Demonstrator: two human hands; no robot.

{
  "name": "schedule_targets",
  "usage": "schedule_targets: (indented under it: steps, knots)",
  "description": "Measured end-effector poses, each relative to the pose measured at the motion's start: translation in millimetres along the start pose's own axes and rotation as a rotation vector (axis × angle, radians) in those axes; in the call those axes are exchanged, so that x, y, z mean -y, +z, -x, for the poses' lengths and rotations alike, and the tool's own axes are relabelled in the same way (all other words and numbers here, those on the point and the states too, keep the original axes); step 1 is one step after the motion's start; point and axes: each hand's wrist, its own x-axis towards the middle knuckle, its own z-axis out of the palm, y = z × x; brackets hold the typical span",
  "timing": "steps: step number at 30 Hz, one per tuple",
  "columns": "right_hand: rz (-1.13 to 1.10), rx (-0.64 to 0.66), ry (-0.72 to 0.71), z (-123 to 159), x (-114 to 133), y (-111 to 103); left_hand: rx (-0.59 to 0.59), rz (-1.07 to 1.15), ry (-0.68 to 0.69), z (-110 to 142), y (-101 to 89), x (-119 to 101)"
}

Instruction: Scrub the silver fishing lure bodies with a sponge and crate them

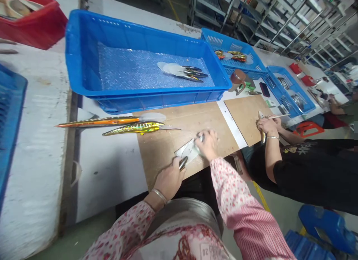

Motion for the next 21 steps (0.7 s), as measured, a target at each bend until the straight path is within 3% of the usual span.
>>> schedule_targets:
  steps: [2, 7, 12, 17, 21]
  knots:
    - [0.033, -0.041, 0.032, -1, 0, 0, 0.002, 0.0, -0.009, 0, -1.2, -1]
    - [-0.058, 0.064, -0.063, 3, -1, 3, 0.035, -0.001, 0.007, 0, -3.5, -2]
    - [-0.007, -0.043, 0.057, -4, -4, 2, 0.035, 0.0, -0.014, 0, -4.9, -2]
    - [-0.125, 0.072, -0.107, 9, -1, 4, 0.042, -0.003, 0.013, -1, -4.8, 0]
    - [-0.072, -0.013, 0.026, -3, -6, 2, 0.041, -0.011, -0.002, -1, -4.5, 1]
